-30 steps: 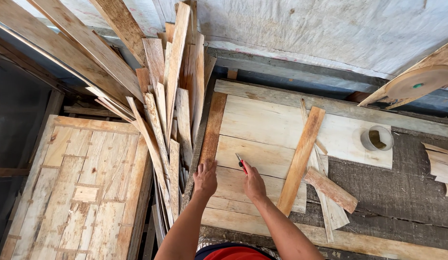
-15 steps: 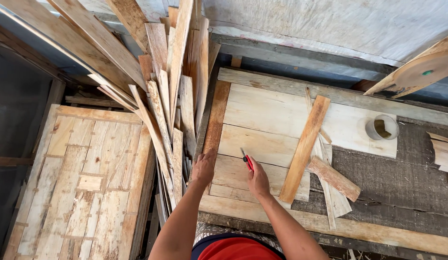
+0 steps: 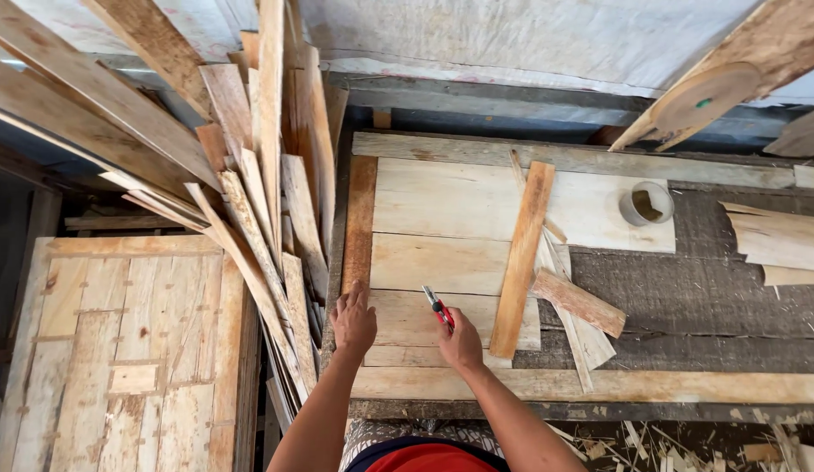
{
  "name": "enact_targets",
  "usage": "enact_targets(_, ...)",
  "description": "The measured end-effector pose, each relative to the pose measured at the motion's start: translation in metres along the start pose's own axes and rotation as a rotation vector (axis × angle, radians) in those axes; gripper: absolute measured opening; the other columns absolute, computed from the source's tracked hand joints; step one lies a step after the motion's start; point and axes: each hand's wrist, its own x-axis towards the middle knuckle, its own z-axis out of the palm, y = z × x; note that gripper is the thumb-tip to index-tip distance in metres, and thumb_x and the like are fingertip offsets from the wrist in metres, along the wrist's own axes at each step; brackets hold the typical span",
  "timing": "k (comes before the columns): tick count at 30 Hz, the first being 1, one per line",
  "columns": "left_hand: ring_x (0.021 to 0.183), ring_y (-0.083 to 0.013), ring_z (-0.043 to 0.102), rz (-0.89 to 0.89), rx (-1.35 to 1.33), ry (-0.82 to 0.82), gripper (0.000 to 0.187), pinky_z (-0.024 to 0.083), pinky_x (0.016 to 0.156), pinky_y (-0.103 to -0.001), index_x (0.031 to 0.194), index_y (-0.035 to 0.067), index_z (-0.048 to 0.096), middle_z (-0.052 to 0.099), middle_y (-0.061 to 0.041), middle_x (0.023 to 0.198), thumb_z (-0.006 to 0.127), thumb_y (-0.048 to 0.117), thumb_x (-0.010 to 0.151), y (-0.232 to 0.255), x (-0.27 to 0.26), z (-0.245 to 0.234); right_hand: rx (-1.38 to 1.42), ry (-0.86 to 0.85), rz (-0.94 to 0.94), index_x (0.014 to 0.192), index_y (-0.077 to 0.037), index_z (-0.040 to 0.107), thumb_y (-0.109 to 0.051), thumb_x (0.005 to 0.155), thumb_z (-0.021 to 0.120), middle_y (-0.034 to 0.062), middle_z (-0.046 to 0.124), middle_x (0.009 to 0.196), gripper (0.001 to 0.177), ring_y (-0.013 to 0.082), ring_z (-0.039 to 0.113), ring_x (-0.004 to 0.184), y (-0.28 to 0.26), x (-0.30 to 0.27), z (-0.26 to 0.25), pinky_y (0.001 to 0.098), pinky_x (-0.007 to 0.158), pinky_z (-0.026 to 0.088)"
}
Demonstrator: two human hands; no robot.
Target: Using a utility knife to score and shave thin pieces of wood to fit a pattern.
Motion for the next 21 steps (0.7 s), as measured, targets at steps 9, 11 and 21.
enact_targets(9, 0.133, -0.0307, 0.047, 0.026, -0.091, 0.092, 0.047, 0.036, 0.111, -0.054, 0.138, 0.016, 0.057, 0.058, -0.008, 0.139, 0.064, 0.03, 0.094, 0.063, -0.023, 0.021, -0.007, 0.056, 0.208, 0.099, -0.007, 0.053, -0.031, 0.094, 0.065, 0.02, 0.067, 0.08, 0.027, 0.0425, 0.066, 0.077, 0.029, 0.002, -0.047, 0.0545, 0.067, 0.048)
enact_targets(11, 0.13, -0.0302, 0.051, 0.042, -0.128, 0.052, 0.046, 0.04, 0.107, -0.052, 0.138, 0.016, 0.058, 0.06, -0.008, 0.135, 0.064, 0.029, 0.095, 0.087, -0.029, 0.029, 0.002, 0.071, 0.181, 0.099, -0.005, 0.052, -0.029, 0.095, 0.064, 0.0206, 0.065, 0.08, 0.027, 0.043, 0.065, 0.076, 0.061, 0.006, -0.053, 0.0544, 0.066, 0.048)
enact_targets(21, 0.117, -0.0316, 0.061, 0.124, -0.281, -0.043, 0.048, 0.05, 0.099, -0.044, 0.135, 0.011, 0.059, 0.068, -0.012, 0.121, 0.07, 0.026, 0.091, 0.2, -0.038, 0.117, 0.008, 0.19, 0.066, 0.115, -0.004, 0.052, -0.026, 0.093, 0.063, 0.0231, 0.064, 0.087, 0.033, 0.0483, 0.061, 0.079, 0.168, 0.009, -0.135, 0.057, 0.063, 0.044)
